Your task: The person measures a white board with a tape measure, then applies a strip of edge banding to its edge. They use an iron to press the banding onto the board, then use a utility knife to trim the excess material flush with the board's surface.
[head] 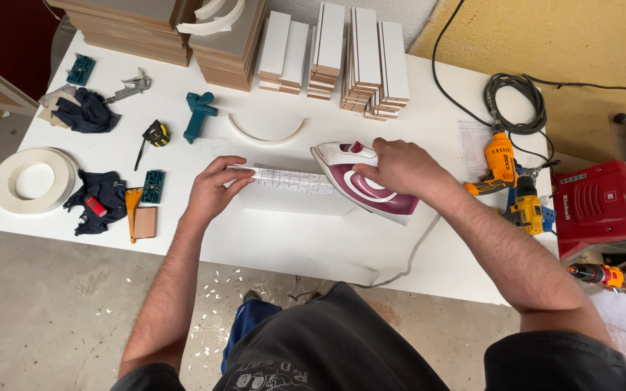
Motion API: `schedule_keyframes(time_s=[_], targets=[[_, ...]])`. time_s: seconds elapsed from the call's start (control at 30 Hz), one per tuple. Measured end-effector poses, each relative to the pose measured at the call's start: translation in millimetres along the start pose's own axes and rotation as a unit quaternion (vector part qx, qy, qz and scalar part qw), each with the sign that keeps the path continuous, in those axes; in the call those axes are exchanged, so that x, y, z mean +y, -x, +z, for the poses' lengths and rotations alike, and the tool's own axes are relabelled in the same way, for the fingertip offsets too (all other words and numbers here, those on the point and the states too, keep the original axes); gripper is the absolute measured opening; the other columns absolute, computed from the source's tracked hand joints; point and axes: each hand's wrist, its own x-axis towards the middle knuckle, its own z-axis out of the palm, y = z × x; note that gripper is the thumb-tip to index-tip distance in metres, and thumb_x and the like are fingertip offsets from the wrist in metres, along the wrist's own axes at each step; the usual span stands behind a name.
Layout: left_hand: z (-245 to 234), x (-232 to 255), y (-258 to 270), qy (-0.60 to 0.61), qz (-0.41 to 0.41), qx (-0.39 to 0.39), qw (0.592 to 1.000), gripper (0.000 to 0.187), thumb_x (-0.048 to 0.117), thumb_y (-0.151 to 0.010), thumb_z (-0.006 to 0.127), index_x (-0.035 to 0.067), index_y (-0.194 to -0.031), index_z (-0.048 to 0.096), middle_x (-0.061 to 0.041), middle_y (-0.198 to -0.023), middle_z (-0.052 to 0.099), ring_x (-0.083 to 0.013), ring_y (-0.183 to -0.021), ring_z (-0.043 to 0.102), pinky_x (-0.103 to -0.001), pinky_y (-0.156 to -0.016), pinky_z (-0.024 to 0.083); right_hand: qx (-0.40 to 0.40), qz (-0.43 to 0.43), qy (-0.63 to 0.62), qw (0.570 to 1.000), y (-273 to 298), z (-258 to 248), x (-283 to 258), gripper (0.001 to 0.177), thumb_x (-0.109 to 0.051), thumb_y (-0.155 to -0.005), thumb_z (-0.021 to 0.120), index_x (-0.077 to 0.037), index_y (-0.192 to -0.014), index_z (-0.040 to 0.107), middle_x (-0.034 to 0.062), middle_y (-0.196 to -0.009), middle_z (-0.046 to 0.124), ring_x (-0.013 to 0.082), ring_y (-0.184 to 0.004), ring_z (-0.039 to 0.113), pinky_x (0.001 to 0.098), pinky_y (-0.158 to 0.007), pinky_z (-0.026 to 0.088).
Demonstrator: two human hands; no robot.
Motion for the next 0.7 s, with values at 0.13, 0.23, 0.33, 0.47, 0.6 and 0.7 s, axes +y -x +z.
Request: schedule_keyframes(time_s=[0.13, 0.23, 0.33, 0.47, 0.6, 0.7], targets=[[2, 1, 1, 0.013, -0.006, 0.011, 1.0, 0.013, 0.013, -0.086, 0.085, 0.018, -0.098, 0.083, -0.006, -0.112, 0.074, -0.026, -0.1, 0.072, -0.035, -0.092, 0.056, -0.001, -0.017, 0.005, 1.0, -8, -1, -19, 0.062, -0.053, -0.1, 0.049, 0.005, -0.121, 0.062, 0.0301, -0.108, 0.071, 0.051, -0.102, 0.071, 0.056, -0.082, 0.059], [5, -1, 3, 0.013, -0.015, 0.021, 1.0, 0.012, 0.014, -0.086, 0.085, 0.019, -0.097, 0.082, -0.003, -0.116, 0.073, -0.0214, -0.101, 0.073, -0.032, -0.094, 0.057, 0.001, -0.034, 0.003, 0.999, -12, -5, -36, 0.062, -0.05, -0.101, 0.048, 0.007, -0.121, 0.061, 0.0316, -0.108, 0.07, 0.0534, -0.103, 0.07, 0.0585, -0.084, 0.058], [10, 6, 7, -0.001, -0.009, 0.054, 0.999, 0.017, 0.014, -0.085, 0.085, 0.022, -0.1, 0.081, 0.0, -0.126, 0.069, -0.0173, -0.108, 0.071, -0.027, -0.098, 0.056, 0.003, -0.051, 0.0, 0.999, -19, -4, -47, 0.064, -0.051, -0.101, 0.048, 0.008, -0.12, 0.061, 0.0328, -0.107, 0.07, 0.0551, -0.102, 0.069, 0.0602, -0.084, 0.057], [27, 11, 28, 0.128, -0.062, 0.176, 0.974, 0.031, -0.001, -0.088, 0.08, 0.002, -0.1, 0.051, -0.02, -0.146, 0.045, -0.0371, -0.119, 0.064, -0.041, -0.093, 0.059, 0.016, -0.07, 0.005, 0.997, -27, -3, -58, 0.064, -0.053, -0.1, 0.05, 0.008, -0.118, 0.061, 0.0331, -0.104, 0.07, 0.0559, -0.099, 0.069, 0.0607, -0.082, 0.058], [38, 30, 41, 0.104, -0.158, 0.2, 0.961, 0.012, 0.006, -0.091, 0.079, 0.0, -0.094, 0.069, -0.027, -0.143, 0.049, -0.0499, -0.126, 0.057, -0.056, -0.105, 0.052, 0.018, -0.076, 0.005, 0.997, -25, -8, -70, 0.062, -0.049, -0.1, 0.051, 0.009, -0.119, 0.061, 0.0333, -0.104, 0.07, 0.0553, -0.099, 0.07, 0.061, -0.082, 0.058], [47, 47, 38, 0.115, -0.25, 0.155, 0.949, 0.019, 0.018, -0.088, 0.084, 0.004, -0.099, 0.074, -0.032, -0.151, 0.04, -0.0546, -0.136, 0.045, -0.061, -0.117, 0.037, 0.023, -0.078, 0.003, 0.997, -26, -9, -73, 0.06, -0.048, -0.101, 0.051, 0.008, -0.118, 0.063, 0.0318, -0.103, 0.071, 0.0538, -0.098, 0.07, 0.0593, -0.081, 0.059]])
